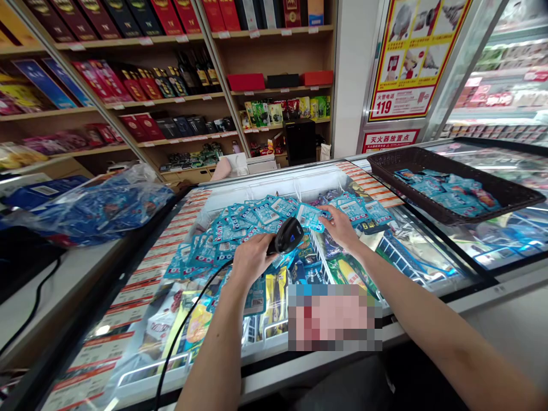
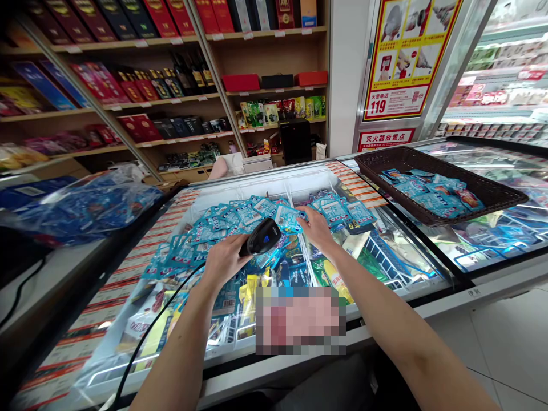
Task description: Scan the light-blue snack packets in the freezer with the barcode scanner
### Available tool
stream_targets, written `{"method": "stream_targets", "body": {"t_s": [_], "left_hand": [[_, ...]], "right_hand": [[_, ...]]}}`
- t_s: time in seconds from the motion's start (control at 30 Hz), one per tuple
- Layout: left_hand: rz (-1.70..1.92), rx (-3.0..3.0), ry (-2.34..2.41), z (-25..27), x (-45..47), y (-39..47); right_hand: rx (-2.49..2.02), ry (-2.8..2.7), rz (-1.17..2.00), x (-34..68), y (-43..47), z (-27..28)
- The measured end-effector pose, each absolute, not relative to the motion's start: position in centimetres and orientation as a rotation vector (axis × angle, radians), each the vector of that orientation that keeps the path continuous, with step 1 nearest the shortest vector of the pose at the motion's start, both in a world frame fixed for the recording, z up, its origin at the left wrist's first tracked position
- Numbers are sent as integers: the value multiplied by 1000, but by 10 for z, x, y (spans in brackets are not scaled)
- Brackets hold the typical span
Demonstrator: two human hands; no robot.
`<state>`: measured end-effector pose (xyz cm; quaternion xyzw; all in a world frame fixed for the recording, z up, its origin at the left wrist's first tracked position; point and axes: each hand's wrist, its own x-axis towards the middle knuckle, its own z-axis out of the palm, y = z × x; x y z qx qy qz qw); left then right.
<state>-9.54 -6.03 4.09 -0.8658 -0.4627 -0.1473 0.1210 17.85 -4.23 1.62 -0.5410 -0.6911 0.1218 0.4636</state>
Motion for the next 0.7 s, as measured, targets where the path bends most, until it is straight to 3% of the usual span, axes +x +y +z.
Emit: {"method": "stream_targets", "body": {"t_s": [0.17,0.53,0.7], "left_hand": [[-460,-2497,-1356,40,-99,-59],[-611,-2125,-1677,39,-117,-54],[-600,-2085,-1726,39,-117,-54]], "right_hand": [[-1336,-1691,255,181,-41,16],[-1760,-1748,-309,206,-43,15],[-1656,-2053,-395,193,-47,6]]}}
